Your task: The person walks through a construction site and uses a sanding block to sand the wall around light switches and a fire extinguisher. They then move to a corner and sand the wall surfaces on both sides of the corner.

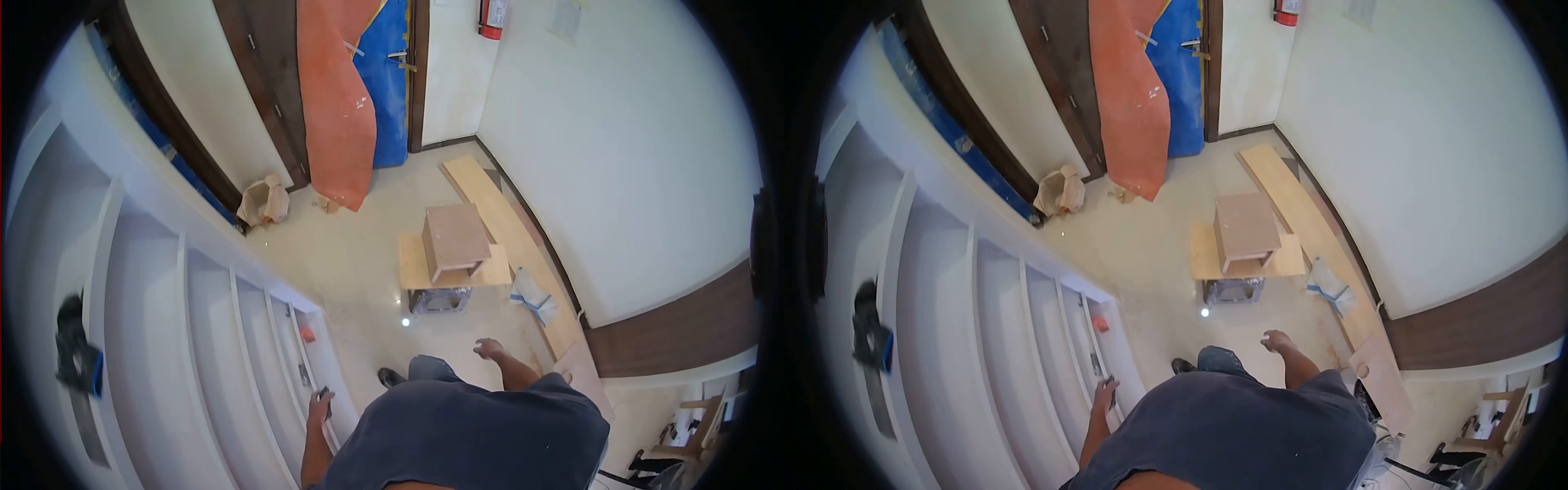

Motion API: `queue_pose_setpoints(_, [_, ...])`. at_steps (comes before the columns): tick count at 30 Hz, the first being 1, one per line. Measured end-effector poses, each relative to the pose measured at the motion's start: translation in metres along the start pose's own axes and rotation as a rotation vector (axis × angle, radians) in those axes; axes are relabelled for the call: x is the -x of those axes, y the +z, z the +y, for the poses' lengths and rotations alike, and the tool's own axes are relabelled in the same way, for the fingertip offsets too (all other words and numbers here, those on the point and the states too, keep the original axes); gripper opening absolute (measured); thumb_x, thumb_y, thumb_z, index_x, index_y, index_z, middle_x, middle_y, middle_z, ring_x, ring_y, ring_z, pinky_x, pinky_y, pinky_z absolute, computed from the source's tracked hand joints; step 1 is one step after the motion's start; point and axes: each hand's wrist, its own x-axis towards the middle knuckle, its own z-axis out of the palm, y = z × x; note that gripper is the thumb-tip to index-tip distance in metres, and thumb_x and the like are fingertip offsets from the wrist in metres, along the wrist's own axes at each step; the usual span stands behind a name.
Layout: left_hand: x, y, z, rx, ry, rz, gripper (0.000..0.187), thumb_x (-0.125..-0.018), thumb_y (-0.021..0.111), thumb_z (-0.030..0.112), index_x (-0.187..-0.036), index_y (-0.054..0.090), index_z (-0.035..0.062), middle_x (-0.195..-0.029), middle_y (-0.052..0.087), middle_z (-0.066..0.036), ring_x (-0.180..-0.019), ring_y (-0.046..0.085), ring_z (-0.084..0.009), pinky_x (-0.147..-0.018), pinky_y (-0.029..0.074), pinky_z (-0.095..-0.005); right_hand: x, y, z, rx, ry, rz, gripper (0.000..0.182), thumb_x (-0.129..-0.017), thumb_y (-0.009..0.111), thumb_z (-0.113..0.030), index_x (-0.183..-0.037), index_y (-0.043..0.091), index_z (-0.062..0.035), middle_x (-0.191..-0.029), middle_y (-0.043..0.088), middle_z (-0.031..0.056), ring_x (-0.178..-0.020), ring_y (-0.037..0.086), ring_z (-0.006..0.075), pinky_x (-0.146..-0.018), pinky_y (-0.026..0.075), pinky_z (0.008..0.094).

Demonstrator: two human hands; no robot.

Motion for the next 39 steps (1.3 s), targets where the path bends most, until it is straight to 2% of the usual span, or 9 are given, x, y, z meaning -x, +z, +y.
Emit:
queue_pose_setpoints(6, [-0.142,0.033,0.246,0.299,0.093,-0.311,0.055,-0.087,0.070,0.033,-0.134,0.052,0.0107,-0.083,0.059,-0.004,-0.062,0.057,-0.0141,-0.051,0.047,-0.0297,-0.097,-0.024,-0.100,-0.102,-0.167,0.233,0.052,-0.093,0.065,-0.045,-0.138,0.059,-0.0200,-0.127,0.068,0.0151,-0.118,0.062,0.0373,-0.104,0.047,0.0474])
queue_pose_setpoints(9, [-0.191,0.062,0.344,0.626,0.057,-0.497,0.050,-0.091,0.066,0.031,-0.135,0.048,0.0162,-0.077,0.053,-0.001,-0.053,0.051,-0.0111,-0.041,0.041,-0.0265,-0.168,-0.057,-0.180,-0.131,-0.493,0.296,0.055,-0.095,0.063,-0.041,-0.144,0.054,-0.0188,-0.139,0.060,0.0178,-0.127,0.057,0.0372,-0.108,0.044,0.0462])
queue_pose_setpoints(16, [-0.308,0.088,0.503,1.110,-0.103,-0.814,0.031,-0.094,0.062,0.046,-0.118,0.058,0.0266,-0.080,0.058,-0.005,-0.066,0.059,-0.0236,-0.062,0.052,-0.0391,-0.214,-0.267,-0.461,-0.133,-1.032,0.237,0.078,-0.093,0.065,-0.045,-0.156,0.035,-0.0105,-0.158,0.039,0.0184,-0.144,0.039,0.0376,-0.118,0.034,0.0441])
queue_pose_setpoints(20, [-0.343,0.095,0.585,1.147,-0.063,-0.663,0.035,-0.096,0.061,0.047,-0.106,0.063,0.0136,-0.096,0.069,-0.008,-0.087,0.068,-0.0250,-0.080,0.058,-0.0414,-0.236,-0.355,-0.578,-0.036,-1.349,0.269,0.093,-0.087,0.071,-0.049,-0.155,0.030,-0.0007,-0.155,0.038,0.0253,-0.144,0.036,0.0431,-0.119,0.031,0.0470])
queue_pose_setpoints(24, [-0.412,0.121,0.636,1.256,0.015,-0.757,0.042,-0.099,0.055,0.055,-0.110,0.061,0.0145,-0.106,0.067,-0.006,-0.099,0.065,-0.0208,-0.093,0.053,-0.0403,-0.262,-0.401,-0.642,-0.180,-1.046,0.093,0.090,-0.086,0.075,-0.041,-0.152,0.032,0.0031,-0.144,0.051,0.0269,-0.136,0.046,0.0431,-0.114,0.036,0.0466])
queue_pose_setpoints(30, [-0.512,0.138,0.703,0.820,-0.052,-0.944,0.066,-0.097,0.046,0.070,-0.137,0.046,0.0182,-0.126,0.061,-0.009,-0.119,0.058,-0.0243,-0.104,0.044,-0.0524,-0.369,-0.456,-0.667,-0.569,-0.892,-0.029,0.068,-0.091,0.067,-0.015,-0.149,0.038,0.0043,-0.138,0.058,0.0241,-0.123,0.062,0.0331,-0.103,0.048,0.0403])
queue_pose_setpoints(33, [-0.562,0.136,0.748,0.573,-0.074,-0.903,0.072,-0.095,0.043,0.075,-0.137,0.046,0.0164,-0.127,0.060,-0.012,-0.114,0.062,-0.0272,-0.102,0.043,-0.0566,-0.432,-0.481,-0.677,-0.680,-0.894,-0.067,0.058,-0.097,0.060,-0.016,-0.149,0.042,0.0014,-0.139,0.059,0.0224,-0.124,0.062,0.0293,-0.104,0.048,0.0385])
queue_pose_setpoints(35, [-0.595,0.128,0.773,0.322,0.064,-1.021,0.078,-0.096,0.039,0.074,-0.141,0.045,0.0111,-0.128,0.060,-0.015,-0.100,0.069,-0.0276,-0.101,0.045,-0.0476,-0.446,-0.520,-0.691,-0.521,-0.853,-0.116,0.055,-0.102,0.051,-0.030,-0.149,0.044,-0.0009,-0.140,0.059,0.0232,-0.129,0.059,0.0319,-0.107,0.045,0.0385])
queue_pose_setpoints(39, [-0.663,0.122,0.823,0.085,0.128,-1.017,0.063,-0.103,0.042,0.054,-0.150,0.040,0.0122,-0.136,0.059,-0.010,-0.113,0.063,-0.0221,-0.096,0.049,-0.0389,-0.497,-0.558,-0.678,-0.457,-0.694,0.115,0.054,-0.102,0.053,-0.029,-0.152,0.043,-0.0105,-0.139,0.059,0.0222,-0.127,0.057,0.0410,-0.108,0.044,0.0444])
